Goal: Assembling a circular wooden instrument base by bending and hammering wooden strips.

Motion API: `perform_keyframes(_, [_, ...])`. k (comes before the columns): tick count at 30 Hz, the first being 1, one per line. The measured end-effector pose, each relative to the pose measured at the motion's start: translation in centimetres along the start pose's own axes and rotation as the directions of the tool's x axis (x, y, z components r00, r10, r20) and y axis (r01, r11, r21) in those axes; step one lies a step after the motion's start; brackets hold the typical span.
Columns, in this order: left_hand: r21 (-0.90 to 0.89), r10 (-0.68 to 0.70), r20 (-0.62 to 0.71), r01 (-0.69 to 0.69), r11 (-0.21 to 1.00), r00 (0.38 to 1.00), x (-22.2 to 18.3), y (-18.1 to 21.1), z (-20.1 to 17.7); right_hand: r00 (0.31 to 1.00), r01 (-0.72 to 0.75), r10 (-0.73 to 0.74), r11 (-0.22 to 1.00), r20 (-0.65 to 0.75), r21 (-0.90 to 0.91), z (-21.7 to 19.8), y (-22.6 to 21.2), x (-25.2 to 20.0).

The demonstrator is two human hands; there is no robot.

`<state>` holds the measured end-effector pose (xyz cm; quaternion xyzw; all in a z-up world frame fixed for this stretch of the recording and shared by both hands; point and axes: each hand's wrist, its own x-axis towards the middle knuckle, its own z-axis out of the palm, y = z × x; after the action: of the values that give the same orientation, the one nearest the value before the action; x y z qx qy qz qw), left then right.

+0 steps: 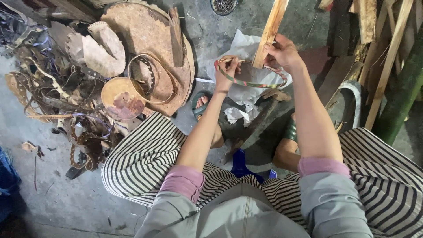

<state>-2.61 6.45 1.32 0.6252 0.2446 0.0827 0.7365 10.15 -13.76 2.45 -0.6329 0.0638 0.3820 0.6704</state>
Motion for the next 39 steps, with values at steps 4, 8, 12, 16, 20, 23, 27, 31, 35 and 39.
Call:
perform_keyframes(4, [0.047,-0.12,-0.032,0.122,0.991,0.992,0.4,-0.3,-0.1,0.999,-0.018,0.019,1.0,0.027,-0.004,0.0,-0.3,-0.2])
perform_keyframes(8, [0.425,-0.026,-0.078,0.057,0.903,0.997,1.2,-0.4,-0.1,0.999,-0.026,0.027,0.999,0.045,-0.025,0.2,-1.4,-1.0])
perform_keyframes(12, [0.266,-0.091,-0.041,0.099,0.959,0.995,1.4,-0.1,0.2,0.998,-0.008,0.009,0.999,0.058,-0.031,0.3,-1.7,-1.2])
perform_keyframes(16, [0.229,-0.058,-0.018,0.06,0.972,0.998,0.9,1.2,1.0,0.998,-0.02,0.02,1.0,0.053,-0.01,-0.1,-0.9,-0.8])
perform_keyframes(20, [0.12,-0.191,0.037,0.186,0.975,0.981,1.0,0.8,0.7,0.999,-0.003,0.003,1.0,0.034,0.008,-0.4,0.1,0.1])
perform_keyframes(23, [0.13,-0.16,0.074,0.149,0.98,0.984,1.7,-0.3,0.0,0.998,-0.067,0.065,0.993,0.017,0.094,-0.2,-0.3,-0.2])
perform_keyframes(27, [0.261,-0.166,0.158,0.121,0.958,0.973,1.5,2.4,-1.1,0.998,-0.059,0.056,0.989,0.025,0.138,-0.4,0.0,-0.2])
perform_keyframes(31, [0.172,-0.137,0.162,0.109,0.979,0.977,1.8,2.9,-1.1,1.0,-0.007,0.008,0.994,-0.009,0.113,0.2,-0.2,-0.5])
perform_keyframes(35, [0.14,-0.159,0.037,0.153,0.978,0.987,3.3,-1.2,0.6,0.992,0.128,-0.129,0.987,0.003,0.098,0.8,-0.7,-1.8])
perform_keyframes(39, [0.158,-0.119,0.02,0.114,0.981,0.993,3.1,-1.9,1.6,0.998,0.066,-0.066,0.995,-0.008,0.069,0.8,-0.9,-1.3])
